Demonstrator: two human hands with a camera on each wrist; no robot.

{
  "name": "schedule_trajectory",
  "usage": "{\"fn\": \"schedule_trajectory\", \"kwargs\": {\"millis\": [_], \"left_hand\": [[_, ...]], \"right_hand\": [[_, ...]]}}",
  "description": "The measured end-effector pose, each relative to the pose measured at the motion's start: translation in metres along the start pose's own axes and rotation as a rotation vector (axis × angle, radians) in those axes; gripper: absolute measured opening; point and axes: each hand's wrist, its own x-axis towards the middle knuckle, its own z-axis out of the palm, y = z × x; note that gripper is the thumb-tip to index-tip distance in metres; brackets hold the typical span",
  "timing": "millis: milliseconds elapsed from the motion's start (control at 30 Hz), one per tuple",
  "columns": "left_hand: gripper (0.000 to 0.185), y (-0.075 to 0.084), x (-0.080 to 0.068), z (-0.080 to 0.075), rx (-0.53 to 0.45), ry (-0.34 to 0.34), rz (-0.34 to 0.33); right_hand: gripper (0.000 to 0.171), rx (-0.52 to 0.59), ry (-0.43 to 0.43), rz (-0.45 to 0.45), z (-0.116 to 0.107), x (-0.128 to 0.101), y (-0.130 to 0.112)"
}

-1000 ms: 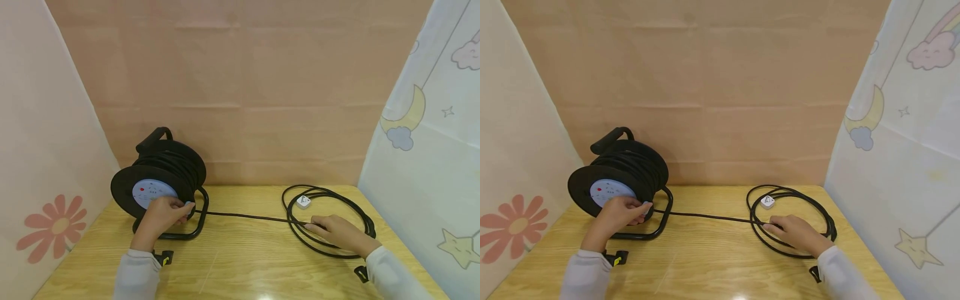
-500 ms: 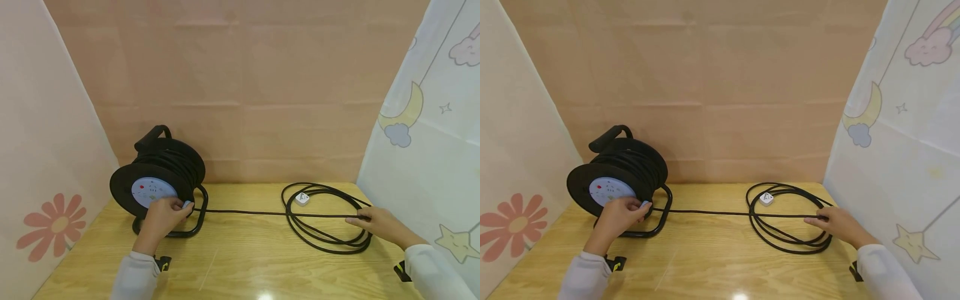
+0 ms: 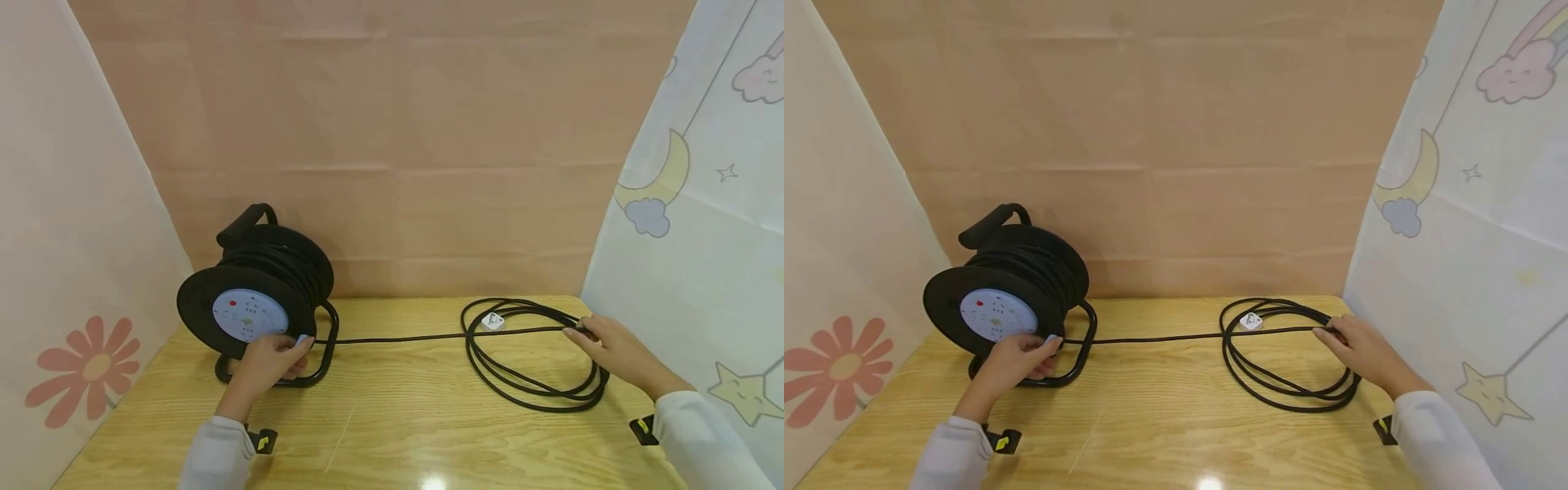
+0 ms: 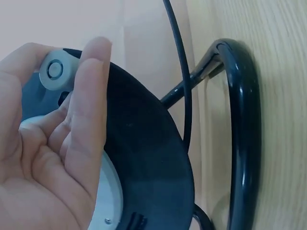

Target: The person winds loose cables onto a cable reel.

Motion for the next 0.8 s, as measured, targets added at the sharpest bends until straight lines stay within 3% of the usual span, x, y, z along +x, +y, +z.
{"fn": "schedule_trajectory", "kwargs": {"millis": [200, 367, 600, 800], "left_hand": [[0.047, -0.010, 0.002, -0.001, -0.018, -0.041, -0.040], [0.050, -0.017, 0.003, -0.004, -0.028, -0.097, -0.068], [0.049, -0.033, 0.007, -0.008, 0.001, -0.107, -0.092], [0.048, -0.046, 0.006, -0.012, -0.032, -0.085, -0.122]], "right_hand": [[0.029, -0.026, 0.112, -0.093, 0.000, 0.018, -0.008], [0.035, -0.056, 0.192, -0.082, 0.005, 0.028, -0.014], [0.045, -0.064, 0.402, -0.132, 0.015, 0.035, -0.022], [0.042, -0.072, 0.382, -0.117, 0.015, 0.041, -0.028]]}}
